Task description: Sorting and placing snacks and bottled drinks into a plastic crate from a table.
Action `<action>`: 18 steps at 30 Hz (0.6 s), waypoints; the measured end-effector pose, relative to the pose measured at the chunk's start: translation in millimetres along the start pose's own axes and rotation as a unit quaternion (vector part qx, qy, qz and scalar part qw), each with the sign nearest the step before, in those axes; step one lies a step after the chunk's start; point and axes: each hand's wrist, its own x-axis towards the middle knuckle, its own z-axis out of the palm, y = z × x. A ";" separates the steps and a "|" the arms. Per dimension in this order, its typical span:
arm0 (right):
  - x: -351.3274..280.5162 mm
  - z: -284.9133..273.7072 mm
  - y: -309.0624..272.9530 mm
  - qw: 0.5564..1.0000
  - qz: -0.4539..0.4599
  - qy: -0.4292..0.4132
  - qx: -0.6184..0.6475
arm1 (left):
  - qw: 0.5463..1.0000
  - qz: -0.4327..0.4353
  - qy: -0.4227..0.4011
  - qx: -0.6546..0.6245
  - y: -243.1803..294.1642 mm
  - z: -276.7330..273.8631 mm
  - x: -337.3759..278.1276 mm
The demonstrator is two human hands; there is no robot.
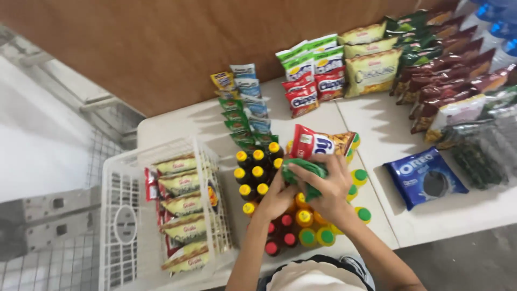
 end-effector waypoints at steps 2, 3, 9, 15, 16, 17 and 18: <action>-8.5 13.0 5.7 0.998 -0.037 0.037 -0.019 | 0.998 0.025 0.004 0.062 13.1 -2.3 -14.9; -2.8 14.0 -0.1 0.999 -0.034 0.033 -0.016 | 0.998 0.021 0.008 0.061 8.8 -9.2 -18.3; 28.4 19.7 -14.0 0.995 -0.011 0.097 -0.020 | 0.998 -0.009 0.060 -0.030 31.0 -9.9 -44.5; 5.9 17.8 -66.9 0.999 0.004 0.001 0.040 | 0.996 0.052 0.033 -0.061 56.3 -14.6 -59.1; 2.0 25.7 -64.4 0.997 -0.062 0.036 0.001 | 0.997 0.067 0.017 -0.018 49.5 -22.1 -61.5; 0.6 33.4 -60.3 0.988 -0.130 0.074 -0.037 | 0.996 0.084 0.000 0.026 43.5 -29.4 -60.7; 6.3 32.6 -56.6 0.988 -0.133 0.073 -0.037 | 0.996 0.087 0.001 0.025 44.0 -31.0 -61.0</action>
